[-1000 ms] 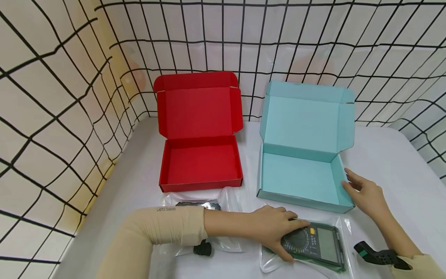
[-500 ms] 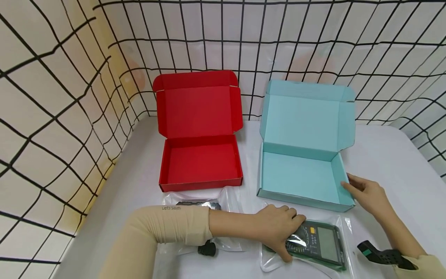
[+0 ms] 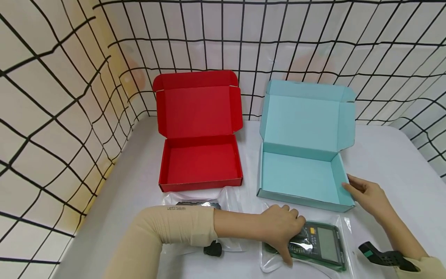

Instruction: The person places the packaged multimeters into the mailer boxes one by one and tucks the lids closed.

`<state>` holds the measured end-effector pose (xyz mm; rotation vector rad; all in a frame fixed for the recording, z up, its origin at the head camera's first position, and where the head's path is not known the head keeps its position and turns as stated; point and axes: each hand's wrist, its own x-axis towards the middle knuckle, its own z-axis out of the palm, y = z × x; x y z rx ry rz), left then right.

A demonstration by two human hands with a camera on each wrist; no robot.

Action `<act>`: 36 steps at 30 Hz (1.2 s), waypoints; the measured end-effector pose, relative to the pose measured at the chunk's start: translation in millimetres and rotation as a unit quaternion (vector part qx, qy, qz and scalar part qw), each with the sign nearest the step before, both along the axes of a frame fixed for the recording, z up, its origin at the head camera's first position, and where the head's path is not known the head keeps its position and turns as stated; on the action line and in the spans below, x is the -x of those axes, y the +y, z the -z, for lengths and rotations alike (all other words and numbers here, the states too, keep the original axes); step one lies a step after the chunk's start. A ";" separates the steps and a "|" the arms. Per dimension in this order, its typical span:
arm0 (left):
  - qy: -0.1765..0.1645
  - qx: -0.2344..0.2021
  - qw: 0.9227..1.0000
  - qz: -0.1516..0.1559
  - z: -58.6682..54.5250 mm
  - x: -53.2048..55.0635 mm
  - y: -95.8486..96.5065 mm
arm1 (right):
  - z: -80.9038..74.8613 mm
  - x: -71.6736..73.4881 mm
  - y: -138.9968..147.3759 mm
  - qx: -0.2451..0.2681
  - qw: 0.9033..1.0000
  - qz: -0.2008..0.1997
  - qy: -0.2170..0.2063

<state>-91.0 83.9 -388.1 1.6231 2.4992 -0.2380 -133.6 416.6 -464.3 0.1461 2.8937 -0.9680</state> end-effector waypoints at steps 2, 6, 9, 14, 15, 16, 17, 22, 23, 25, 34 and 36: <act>-0.003 0.001 1.000 -0.004 0.2 -0.9 1.8 | -7.0 -2.2 -5.1 0.004 1.000 -0.003 -0.011; -0.010 0.004 1.000 -0.021 0.5 -2.9 5.1 | -31.7 -9.1 -23.1 0.022 0.999 -0.011 -0.036; -0.010 0.004 1.000 -0.030 1.2 -5.1 6.2 | -49.3 -14.1 -34.7 0.034 0.998 -0.018 -0.056; 0.000 0.002 1.000 -0.026 3.0 -8.1 5.0 | -59.5 -17.6 -41.4 0.043 0.996 -0.027 -0.078; 0.004 0.001 1.000 -0.024 3.1 -8.2 4.5 | -59.7 -17.7 -41.5 0.046 0.995 -0.029 -0.079; 0.006 0.001 1.000 -0.024 3.2 -7.9 4.3 | -59.5 -17.6 -41.4 0.046 0.995 -0.031 -0.080; 0.007 0.001 1.000 -0.025 3.3 -7.4 4.0 | -59.3 -17.4 -41.2 0.047 0.995 -0.034 -0.079; 0.012 -0.006 1.000 -0.022 3.5 -3.7 2.6 | -57.3 -16.4 -41.6 0.062 0.994 -0.040 -0.086; 0.013 -0.009 1.000 -0.019 3.7 -3.1 2.4 | -57.1 -16.4 -41.9 0.068 0.993 -0.039 -0.092; 0.016 -0.012 1.000 -0.013 4.6 -1.8 1.6 | -57.1 -16.7 -42.6 0.073 0.991 -0.037 -0.105; 0.015 -0.025 1.000 -0.004 1.8 5.2 -4.8 | -62.0 -17.9 -44.9 0.086 0.988 -0.047 -0.118; 0.014 -0.029 0.999 -0.004 0.4 6.8 -6.2 | -62.8 -18.1 -44.8 0.086 0.988 -0.049 -0.120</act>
